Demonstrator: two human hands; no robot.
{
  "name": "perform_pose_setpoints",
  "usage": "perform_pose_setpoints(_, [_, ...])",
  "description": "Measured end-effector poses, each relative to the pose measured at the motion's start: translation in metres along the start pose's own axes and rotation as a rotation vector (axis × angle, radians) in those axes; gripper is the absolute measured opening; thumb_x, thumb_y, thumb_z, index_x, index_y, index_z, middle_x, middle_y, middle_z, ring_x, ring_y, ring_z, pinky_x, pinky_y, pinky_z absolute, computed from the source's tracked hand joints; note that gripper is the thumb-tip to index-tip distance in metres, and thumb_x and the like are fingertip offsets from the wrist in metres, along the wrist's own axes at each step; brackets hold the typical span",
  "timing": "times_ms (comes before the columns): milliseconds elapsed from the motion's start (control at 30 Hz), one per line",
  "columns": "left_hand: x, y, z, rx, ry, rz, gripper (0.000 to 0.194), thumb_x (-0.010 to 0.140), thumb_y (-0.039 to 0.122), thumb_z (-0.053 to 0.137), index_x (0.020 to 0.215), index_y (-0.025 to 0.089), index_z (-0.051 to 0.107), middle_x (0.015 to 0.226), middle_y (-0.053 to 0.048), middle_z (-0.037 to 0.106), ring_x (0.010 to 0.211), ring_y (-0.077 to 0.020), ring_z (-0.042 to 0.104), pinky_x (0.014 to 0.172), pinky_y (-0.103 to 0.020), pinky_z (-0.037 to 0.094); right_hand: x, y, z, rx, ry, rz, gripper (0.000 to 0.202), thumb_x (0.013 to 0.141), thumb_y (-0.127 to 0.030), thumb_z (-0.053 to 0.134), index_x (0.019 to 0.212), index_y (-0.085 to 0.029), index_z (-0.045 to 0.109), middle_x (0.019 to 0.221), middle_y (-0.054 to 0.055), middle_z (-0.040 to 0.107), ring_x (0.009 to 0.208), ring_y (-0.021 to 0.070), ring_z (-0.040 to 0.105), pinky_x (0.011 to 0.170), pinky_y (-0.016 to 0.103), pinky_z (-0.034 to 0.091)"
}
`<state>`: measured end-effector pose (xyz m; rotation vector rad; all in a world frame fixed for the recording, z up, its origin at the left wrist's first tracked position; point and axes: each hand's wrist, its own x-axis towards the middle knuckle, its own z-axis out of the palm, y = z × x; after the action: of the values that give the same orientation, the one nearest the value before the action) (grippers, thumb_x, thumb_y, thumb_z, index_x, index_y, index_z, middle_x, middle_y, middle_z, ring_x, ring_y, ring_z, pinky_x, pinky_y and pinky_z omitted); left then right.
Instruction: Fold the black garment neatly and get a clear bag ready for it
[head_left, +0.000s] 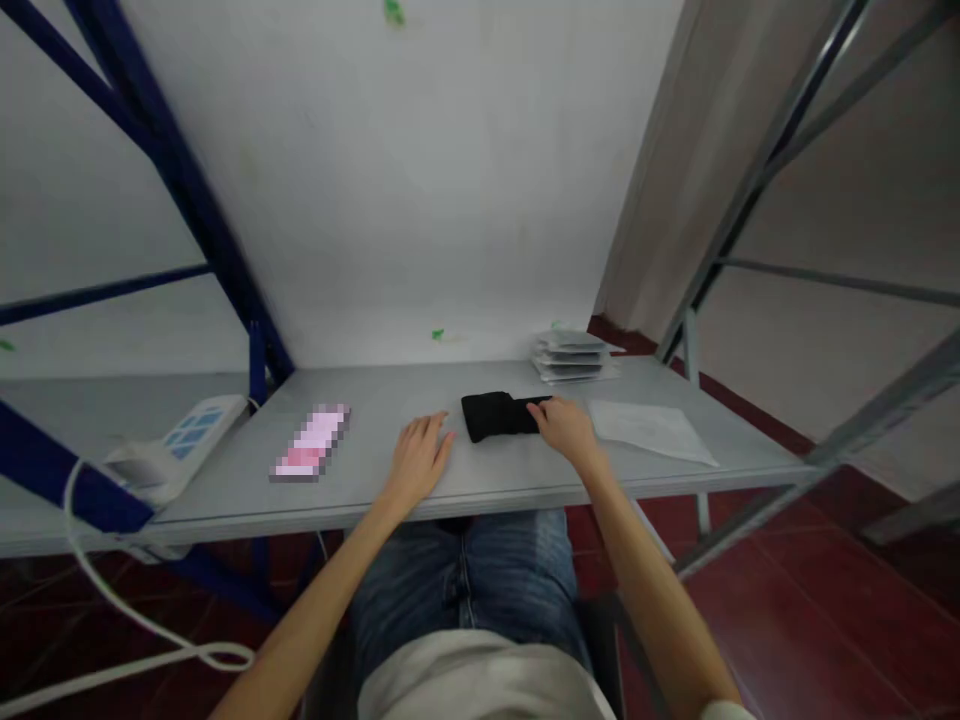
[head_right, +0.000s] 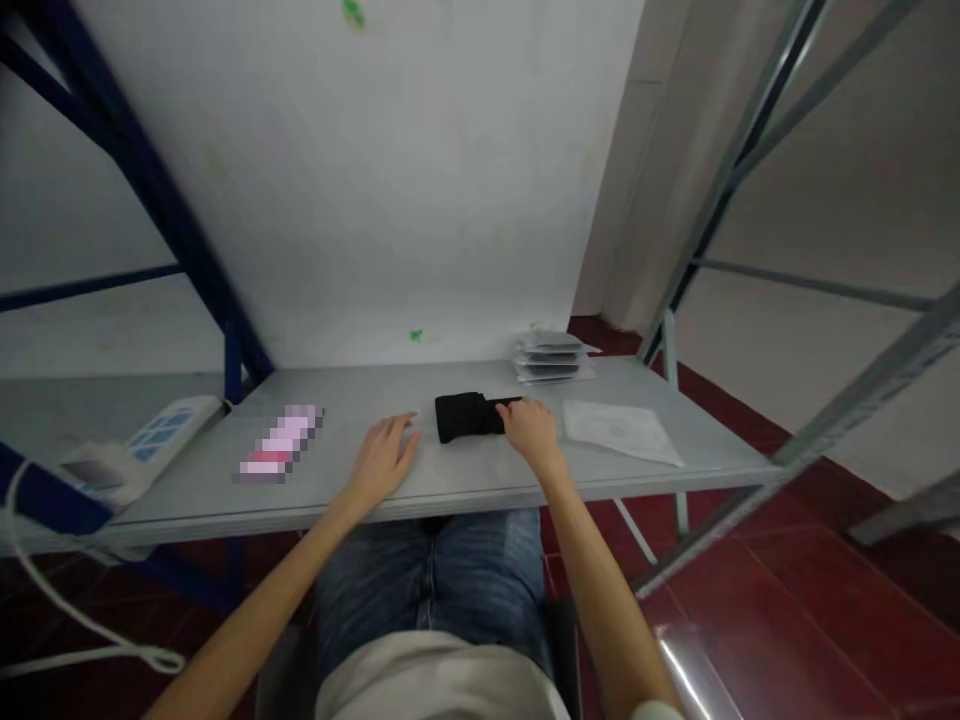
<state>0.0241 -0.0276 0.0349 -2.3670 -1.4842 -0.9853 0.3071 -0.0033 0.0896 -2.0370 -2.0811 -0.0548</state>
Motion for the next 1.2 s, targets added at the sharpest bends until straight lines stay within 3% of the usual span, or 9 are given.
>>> perform_pose_setpoints(167, [0.0,0.002,-0.002,0.015,0.026,-0.045,0.039,0.108,0.04,0.041,0.136,0.017,0.056,0.12,-0.015,0.07,0.113,-0.0321,0.064,0.1,-0.051,0.051,-0.002,-0.035,0.009,0.084,0.007,0.032,0.058,0.106,-0.061,0.04,0.106,-0.018,0.079,0.117,0.018,0.073,0.114,0.0319,0.066,0.091,0.039,0.05])
perform_pose_setpoints(367, [0.001,0.006,-0.006,0.006,0.134,-0.139,0.04,0.107,0.041,0.042,0.137,0.017,0.055,0.128,-0.018,0.065,0.119,-0.0344,0.061,0.103,-0.053,0.05,0.001,-0.081,0.013,0.257,0.029,0.026,0.037,0.106,-0.043,0.048,0.126,-0.019,0.069,0.12,0.015,0.074,0.111,0.0286,0.07,0.091,0.036,0.052])
perform_pose_setpoints(433, [0.001,0.006,-0.008,-0.012,0.194,-0.177,0.04,0.108,0.04,0.041,0.138,0.017,0.052,0.13,-0.019,0.063,0.122,-0.0344,0.059,0.105,-0.053,0.049,0.002,-0.104,0.01,0.377,0.045,-0.076,0.038,0.105,-0.041,0.049,0.134,-0.021,0.065,0.124,0.013,0.074,0.111,0.0267,0.07,0.094,0.036,0.052])
perform_pose_setpoints(533, [0.002,0.005,-0.012,-0.056,0.318,-0.238,0.04,0.108,0.039,0.04,0.14,0.016,0.049,0.133,-0.02,0.059,0.127,-0.0335,0.055,0.109,-0.054,0.048,0.004,-0.138,0.006,0.618,0.024,-0.358,0.041,0.106,-0.034,0.048,0.144,-0.023,0.059,0.134,0.008,0.072,0.114,0.0217,0.07,0.102,0.034,0.052])
perform_pose_setpoints(633, [0.003,0.004,-0.015,-0.067,0.414,-0.285,0.038,0.107,0.038,0.041,0.138,0.017,0.049,0.133,-0.02,0.057,0.129,-0.0332,0.053,0.111,-0.054,0.046,0.005,-0.148,0.005,0.709,-0.006,-0.48,0.044,0.106,-0.028,0.044,0.148,-0.023,0.055,0.139,0.007,0.069,0.117,0.0187,0.069,0.107,0.031,0.05])
perform_pose_setpoints(733, [0.002,0.002,-0.013,-0.034,0.36,-0.274,0.034,0.106,0.035,0.044,0.133,0.018,0.053,0.13,-0.018,0.059,0.126,-0.034,0.054,0.109,-0.055,0.048,0.005,-0.121,0.008,0.545,-0.01,-0.392,0.043,0.106,-0.028,0.045,0.147,-0.022,0.057,0.141,0.009,0.067,0.119,0.0207,0.068,0.106,0.033,0.05])
perform_pose_setpoints(867, [-0.001,-0.003,0.0,0.045,0.13,-0.256,0.036,0.1,0.023,0.048,0.135,0.016,0.054,0.129,-0.018,0.062,0.123,-0.0353,0.057,0.105,-0.054,0.051,0.008,-0.047,0.02,0.178,-0.038,-0.23,0.042,0.102,-0.027,0.054,0.143,-0.021,0.061,0.141,0.013,0.066,0.128,0.0292,0.062,0.104,0.039,0.05])
perform_pose_setpoints(1000, [-0.003,-0.011,0.01,0.079,0.006,-0.285,0.045,0.096,0.016,0.049,0.14,0.012,0.053,0.14,-0.02,0.06,0.129,-0.0354,0.055,0.109,-0.052,0.049,0.015,0.012,0.034,0.095,-0.017,-0.154,0.041,0.101,-0.024,0.057,0.141,-0.017,0.062,0.138,0.015,0.067,0.126,0.0282,0.063,0.105,0.038,0.049])
perform_pose_setpoints(1200, [0.0,-0.021,0.006,0.02,0.005,-0.301,0.055,0.089,0.01,0.051,0.143,0.016,0.051,0.134,-0.016,0.065,0.127,-0.0347,0.057,0.108,-0.052,0.049,0.02,0.03,0.041,0.163,0.022,-0.243,0.038,0.1,-0.023,0.061,0.137,-0.018,0.065,0.132,0.014,0.069,0.124,0.0264,0.063,0.108,0.036,0.047])
